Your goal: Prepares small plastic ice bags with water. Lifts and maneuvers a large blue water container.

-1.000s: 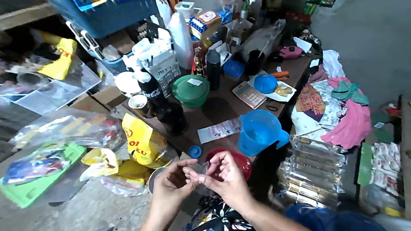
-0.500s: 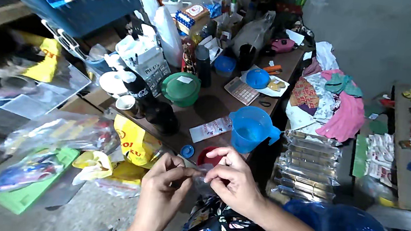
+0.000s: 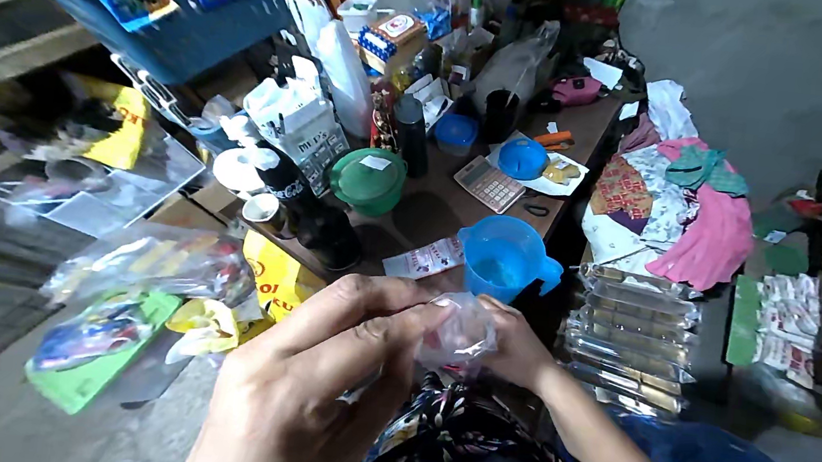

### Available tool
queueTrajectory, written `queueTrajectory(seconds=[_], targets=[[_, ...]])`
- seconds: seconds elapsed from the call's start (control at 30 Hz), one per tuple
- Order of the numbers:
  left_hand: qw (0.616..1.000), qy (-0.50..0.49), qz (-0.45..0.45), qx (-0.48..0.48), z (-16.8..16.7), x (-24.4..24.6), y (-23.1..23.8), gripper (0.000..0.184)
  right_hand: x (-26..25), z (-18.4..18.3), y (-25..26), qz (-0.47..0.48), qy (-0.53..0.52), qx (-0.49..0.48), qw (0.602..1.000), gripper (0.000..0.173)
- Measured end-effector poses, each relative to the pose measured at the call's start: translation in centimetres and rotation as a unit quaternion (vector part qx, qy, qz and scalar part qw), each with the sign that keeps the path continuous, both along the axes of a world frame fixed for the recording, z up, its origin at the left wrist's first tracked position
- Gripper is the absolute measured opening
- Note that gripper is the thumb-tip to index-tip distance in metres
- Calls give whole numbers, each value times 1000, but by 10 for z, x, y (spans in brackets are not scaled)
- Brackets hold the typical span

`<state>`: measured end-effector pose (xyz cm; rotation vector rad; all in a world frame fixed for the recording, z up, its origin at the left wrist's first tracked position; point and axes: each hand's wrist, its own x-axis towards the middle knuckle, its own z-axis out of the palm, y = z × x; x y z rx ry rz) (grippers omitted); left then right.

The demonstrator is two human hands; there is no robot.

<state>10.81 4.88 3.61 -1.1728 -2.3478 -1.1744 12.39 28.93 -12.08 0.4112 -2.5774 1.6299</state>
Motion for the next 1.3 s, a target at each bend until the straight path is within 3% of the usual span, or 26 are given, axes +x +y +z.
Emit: queueTrajectory(seconds=[0.07, 0.3, 0.37, 0.43, 0.47, 0.5, 0.57, 0.6, 0.67, 0.73, 0.87, 1.0, 1.13, 1.23, 1.3], targets=[[1000, -5, -4, -7, -1, 0, 2, 19, -3, -19, -3, -38, -19, 26, 999, 24], [998, -49, -26, 3, -12, -6, 2, 22, -14, -47, -15, -64, -7, 2, 998, 23], [997, -67, -23, -10, -19, -8, 6, 23, -14, -48, -15, -20, -72, 39, 996, 35], [997, -73, -15, -37, -36, -10, 15, 22, -17, -38, -4, 71, -193, 119, 972, 73], [996, -72, -6, -60, -49, -11, 21, 23, -18, -35, 3, 90, -213, 153, 961, 83], [994, -74, 4, -84, -64, -12, 27, 25, -13, -34, 14, 72, -175, 149, 970, 79], [987, -85, 21, -131, -93, -12, 38, 28, 2, -38, 36, -65, 4, 64, 996, 43], [983, -98, 22, -151, -104, -13, 43, 30, 5, -40, 47, -151, 91, 22, 984, 27], [976, -134, 17, -170, -119, -16, 51, 34, 3, -45, 70, -317, 170, -10, 933, 24], [968, -178, 19, -174, -125, -20, 56, 35, -8, -56, 92, -402, 117, -19, 908, 34], [967, -219, 39, -120, -129, -28, 60, 29, -32, -80, 108, -375, -110, -112, 914, 48], [980, -183, 79, -28, -122, -41, 53, 18, -48, -107, 103, -304, -64, -294, 904, 38], [987, -140, 81, 22, -86, -53, 33, 16, -53, -102, 97, -300, -58, -382, 872, 32], [992, -101, 79, 5, -66, -53, 23, 18, -57, -96, 89, -341, -70, -432, 832, 35], [993, -76, 80, -28, -70, -52, 23, 16, -56, -86, 85, -357, -81, -435, 822, 35]])
